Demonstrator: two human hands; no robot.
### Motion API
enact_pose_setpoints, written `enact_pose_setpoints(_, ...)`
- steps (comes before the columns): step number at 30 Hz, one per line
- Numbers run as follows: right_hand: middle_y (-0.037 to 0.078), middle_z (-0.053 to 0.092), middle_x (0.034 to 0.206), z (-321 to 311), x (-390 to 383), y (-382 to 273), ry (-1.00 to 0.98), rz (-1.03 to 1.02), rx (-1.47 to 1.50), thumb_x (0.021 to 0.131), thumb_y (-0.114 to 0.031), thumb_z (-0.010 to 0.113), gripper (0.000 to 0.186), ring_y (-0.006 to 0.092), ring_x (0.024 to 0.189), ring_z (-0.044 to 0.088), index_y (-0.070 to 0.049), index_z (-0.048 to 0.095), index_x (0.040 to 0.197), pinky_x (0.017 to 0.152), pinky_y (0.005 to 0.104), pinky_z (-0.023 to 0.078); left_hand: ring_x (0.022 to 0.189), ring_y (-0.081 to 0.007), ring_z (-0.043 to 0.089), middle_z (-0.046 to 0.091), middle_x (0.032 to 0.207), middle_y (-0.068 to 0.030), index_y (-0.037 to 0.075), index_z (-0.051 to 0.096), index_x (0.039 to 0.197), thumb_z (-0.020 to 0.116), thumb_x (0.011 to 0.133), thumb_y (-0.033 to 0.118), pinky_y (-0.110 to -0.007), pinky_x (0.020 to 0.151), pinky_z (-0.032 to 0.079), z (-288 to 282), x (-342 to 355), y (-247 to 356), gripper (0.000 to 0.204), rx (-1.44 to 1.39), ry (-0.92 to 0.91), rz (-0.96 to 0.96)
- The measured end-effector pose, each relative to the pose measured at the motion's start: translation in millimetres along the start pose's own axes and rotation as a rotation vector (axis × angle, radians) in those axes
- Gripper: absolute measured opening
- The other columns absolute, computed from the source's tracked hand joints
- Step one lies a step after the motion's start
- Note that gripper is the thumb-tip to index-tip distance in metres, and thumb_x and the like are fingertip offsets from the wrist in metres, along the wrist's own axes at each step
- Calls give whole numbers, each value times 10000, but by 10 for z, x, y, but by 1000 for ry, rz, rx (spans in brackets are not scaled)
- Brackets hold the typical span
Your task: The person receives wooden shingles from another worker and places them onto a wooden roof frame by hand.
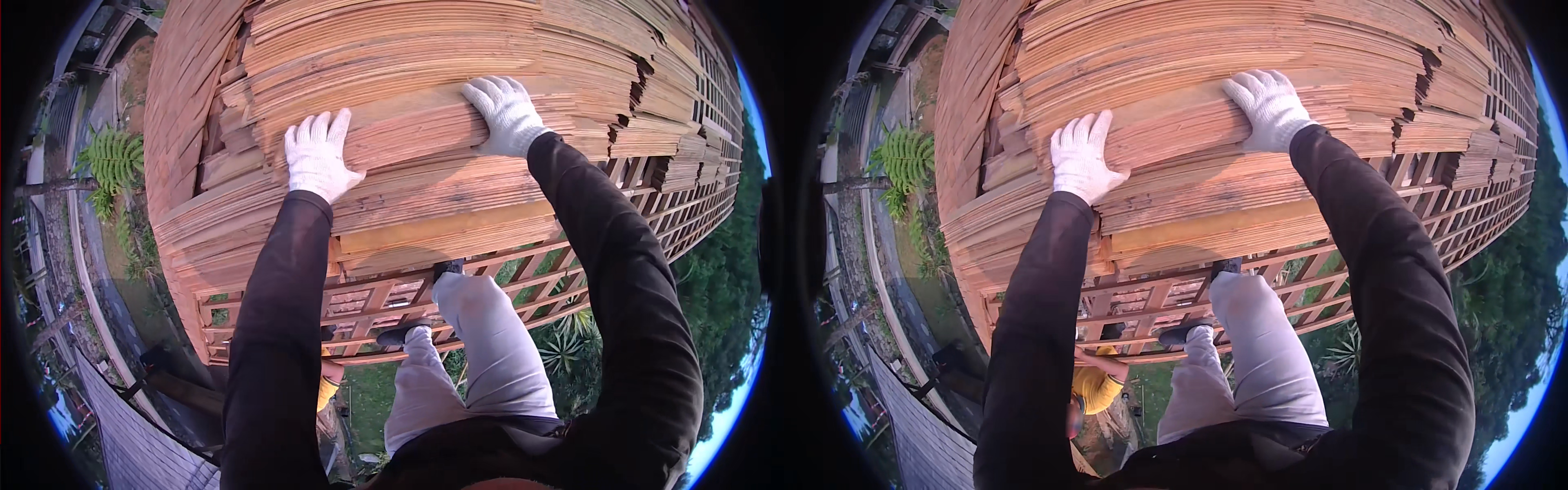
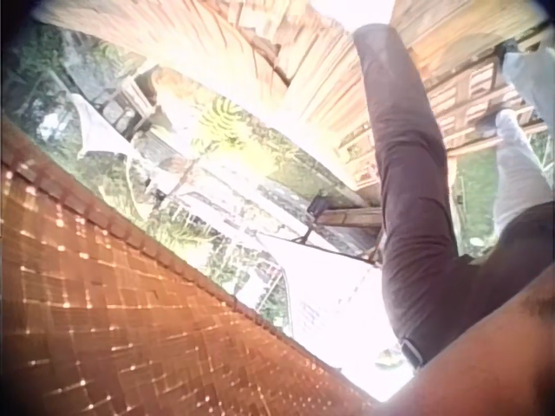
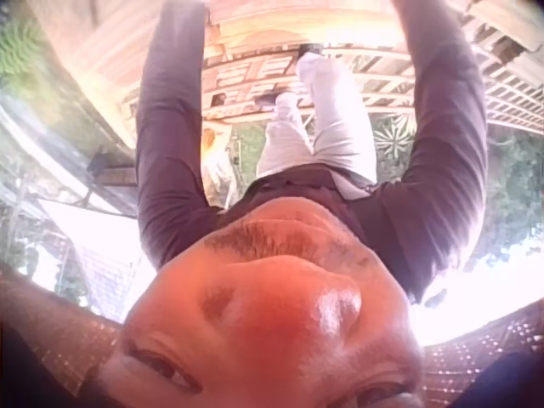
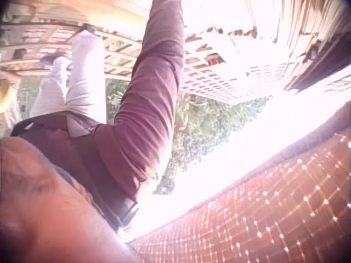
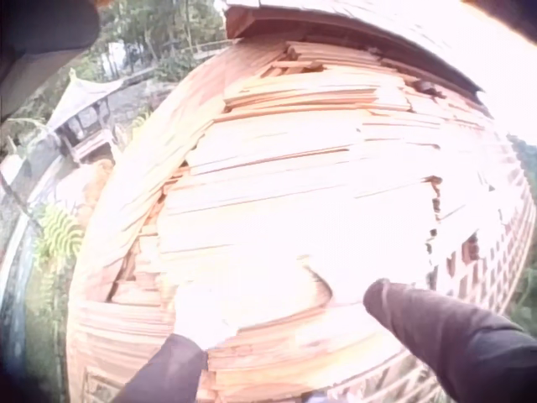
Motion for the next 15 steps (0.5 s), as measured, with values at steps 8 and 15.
enact_pose_setpoints(8, 171, 464, 1525, 339, -295, -2, 90, 56, -22, 544, -374, 921, 1079, 361, 1450, 402, -83, 463, 1477, 1227, 550, 279, 1462, -388, 359, 442, 1543, -172, 192, 431, 1562, 900, 598, 511, -607, 1216, 206, 201, -177, 78, 1119, -21, 36, 179)
enact_pose_setpoints(15, 158, 441, 1557, 287, -294, -169, 57, 98, -57, 536, -362, 922, 1097, 400, 1480, 353, -142, 456, 1504, 1239, 599, 218, 1477, -418, 334, 410, 1569, -192, 209, 456, 1552, 927, 586, 481, -632, 1217, 198, 266, -253, 73, 1110, -62, 3, 58)
Point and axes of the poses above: each hand's wrist, its own x-axis towards the middle knuckle, its own z-axis out of the palm, y = z × x, the point moved 7 cm from there along x, towards the middle knuckle
